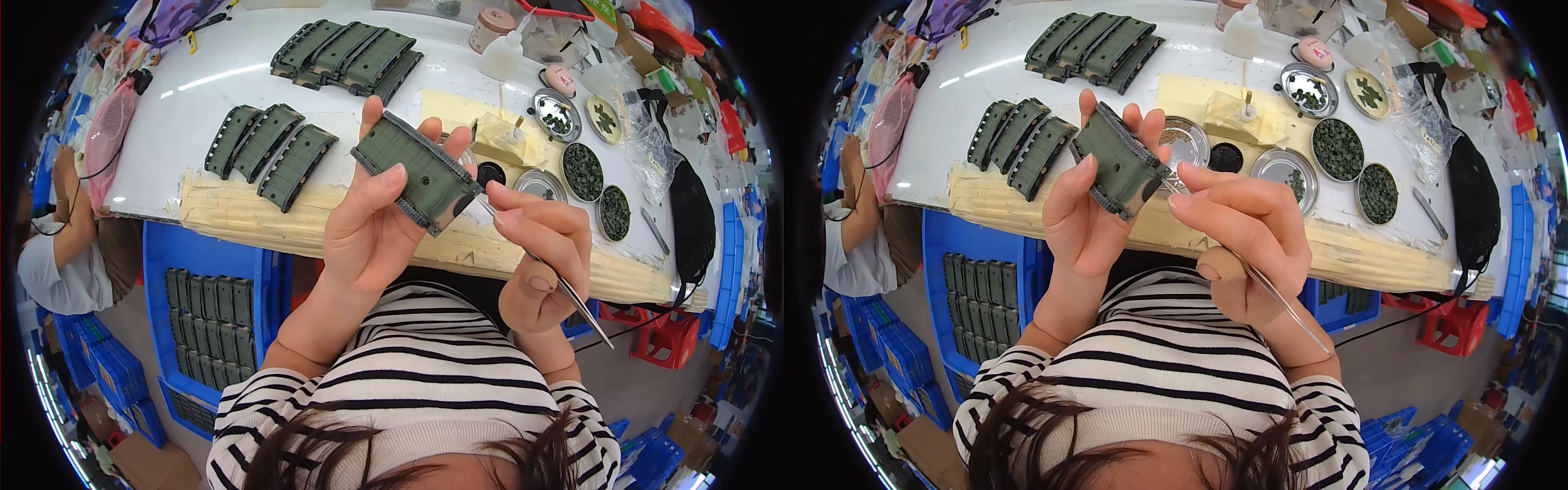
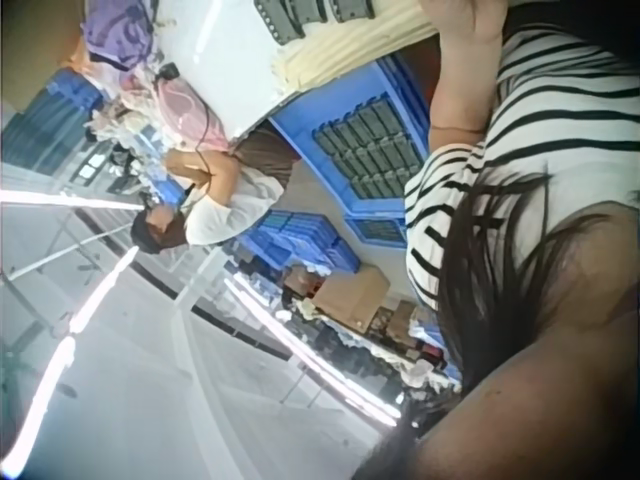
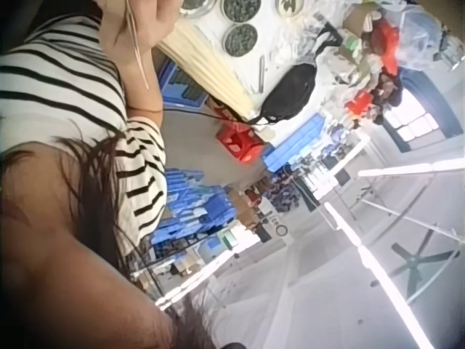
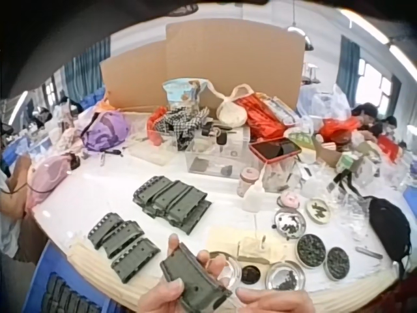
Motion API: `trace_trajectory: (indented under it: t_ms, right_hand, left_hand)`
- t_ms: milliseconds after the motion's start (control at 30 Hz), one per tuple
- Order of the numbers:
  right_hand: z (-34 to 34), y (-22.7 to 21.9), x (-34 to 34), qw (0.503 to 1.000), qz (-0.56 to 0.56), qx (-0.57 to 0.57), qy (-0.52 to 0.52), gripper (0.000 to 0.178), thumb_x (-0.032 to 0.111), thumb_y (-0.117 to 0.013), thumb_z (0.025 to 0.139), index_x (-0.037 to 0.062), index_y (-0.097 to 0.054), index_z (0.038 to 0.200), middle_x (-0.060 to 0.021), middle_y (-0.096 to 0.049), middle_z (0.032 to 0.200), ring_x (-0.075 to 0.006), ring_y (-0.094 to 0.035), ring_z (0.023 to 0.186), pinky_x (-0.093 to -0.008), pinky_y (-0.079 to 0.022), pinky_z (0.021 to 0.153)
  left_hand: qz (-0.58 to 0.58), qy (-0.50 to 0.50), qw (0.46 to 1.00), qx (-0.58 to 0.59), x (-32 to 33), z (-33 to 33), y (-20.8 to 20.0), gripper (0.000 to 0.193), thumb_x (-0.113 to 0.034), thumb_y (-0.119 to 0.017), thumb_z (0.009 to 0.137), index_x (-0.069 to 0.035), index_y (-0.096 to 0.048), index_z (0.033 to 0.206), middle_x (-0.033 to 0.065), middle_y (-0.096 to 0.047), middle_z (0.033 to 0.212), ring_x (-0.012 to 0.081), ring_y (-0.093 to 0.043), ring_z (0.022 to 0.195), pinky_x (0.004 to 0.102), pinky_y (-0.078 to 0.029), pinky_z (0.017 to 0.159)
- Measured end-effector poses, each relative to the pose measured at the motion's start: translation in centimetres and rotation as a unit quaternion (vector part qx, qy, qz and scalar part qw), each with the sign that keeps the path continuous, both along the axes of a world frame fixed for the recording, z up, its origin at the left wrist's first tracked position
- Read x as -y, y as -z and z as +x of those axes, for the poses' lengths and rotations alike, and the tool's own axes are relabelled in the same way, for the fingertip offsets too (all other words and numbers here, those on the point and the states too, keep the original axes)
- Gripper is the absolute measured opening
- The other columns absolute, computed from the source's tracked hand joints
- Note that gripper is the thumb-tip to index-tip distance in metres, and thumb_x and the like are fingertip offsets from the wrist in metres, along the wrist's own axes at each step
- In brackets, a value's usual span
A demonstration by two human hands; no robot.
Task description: Assembling small green toy tank models using adhesive and specialized tools on a production workbench.
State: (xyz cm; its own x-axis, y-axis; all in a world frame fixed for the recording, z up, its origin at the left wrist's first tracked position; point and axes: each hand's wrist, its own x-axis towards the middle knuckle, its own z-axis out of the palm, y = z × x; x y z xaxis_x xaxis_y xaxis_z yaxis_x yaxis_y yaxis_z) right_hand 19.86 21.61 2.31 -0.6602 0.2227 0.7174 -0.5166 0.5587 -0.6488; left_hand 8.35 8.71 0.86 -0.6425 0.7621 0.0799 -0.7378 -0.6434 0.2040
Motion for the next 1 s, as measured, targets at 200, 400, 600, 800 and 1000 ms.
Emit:
trace_trajectory:
  t_ms: [200,400,600,800,1000]
  right_hand:
    - [0.04,-0.42,0.24,1.000,0.011,0.014,0.001,0.027,0.016,-0.061,0.087,-0.0001,-0.065,0.109,-0.0127,-0.058,0.102,-0.0302,-0.062,0.104,-0.0363,-0.052,0.087]
    - [-0.01,-0.17,0.41,1.000,0.010,0.012,0.011,0.028,0.013,-0.063,0.084,0.0005,-0.065,0.109,-0.0125,-0.059,0.102,-0.0296,-0.062,0.104,-0.0358,-0.052,0.088]
    - [0.00,-0.08,0.39,1.000,0.012,0.012,0.012,0.029,0.015,-0.064,0.085,0.0007,-0.065,0.110,-0.0122,-0.059,0.102,-0.0289,-0.062,0.104,-0.0355,-0.052,0.088]
    - [-0.12,0.09,0.45,1.000,0.005,0.005,0.013,0.029,0.018,-0.063,0.087,0.0012,-0.065,0.110,-0.0118,-0.059,0.102,-0.0289,-0.062,0.104,-0.0356,-0.052,0.088]
    - [-0.15,-0.07,0.45,1.000,0.007,0.009,0.012,0.030,0.020,-0.064,0.087,0.0016,-0.065,0.110,-0.0117,-0.059,0.102,-0.0291,-0.062,0.104,-0.0360,-0.052,0.089]
  left_hand:
    - [0.004,0.000,1.000,-0.003,-0.04,0.10,-0.05,0.061,-0.001,-0.050,0.090,-0.029,-0.029,0.139,0.0127,-0.043,0.132,0.0350,-0.034,0.134,0.0525,-0.038,0.108]
    - [0.003,-0.003,1.000,-0.003,-0.09,0.15,-0.06,0.062,0.001,-0.051,0.089,-0.030,-0.029,0.139,0.0128,-0.043,0.132,0.0349,-0.035,0.134,0.0519,-0.039,0.107]
    - [-0.003,-0.010,1.000,-0.012,-0.07,0.23,-0.07,0.063,0.001,-0.052,0.088,-0.030,-0.029,0.138,0.0127,-0.044,0.132,0.0349,-0.035,0.134,0.0519,-0.039,0.108]
    - [-0.004,-0.012,1.000,-0.006,-0.10,0.23,-0.04,0.063,0.001,-0.052,0.088,-0.030,-0.030,0.138,0.0126,-0.044,0.132,0.0347,-0.036,0.134,0.0518,-0.039,0.108]
    - [-0.004,-0.013,1.000,-0.012,-0.07,0.20,-0.09,0.063,0.001,-0.053,0.087,-0.030,-0.030,0.137,0.0124,-0.044,0.131,0.0343,-0.036,0.134,0.0516,-0.039,0.108]
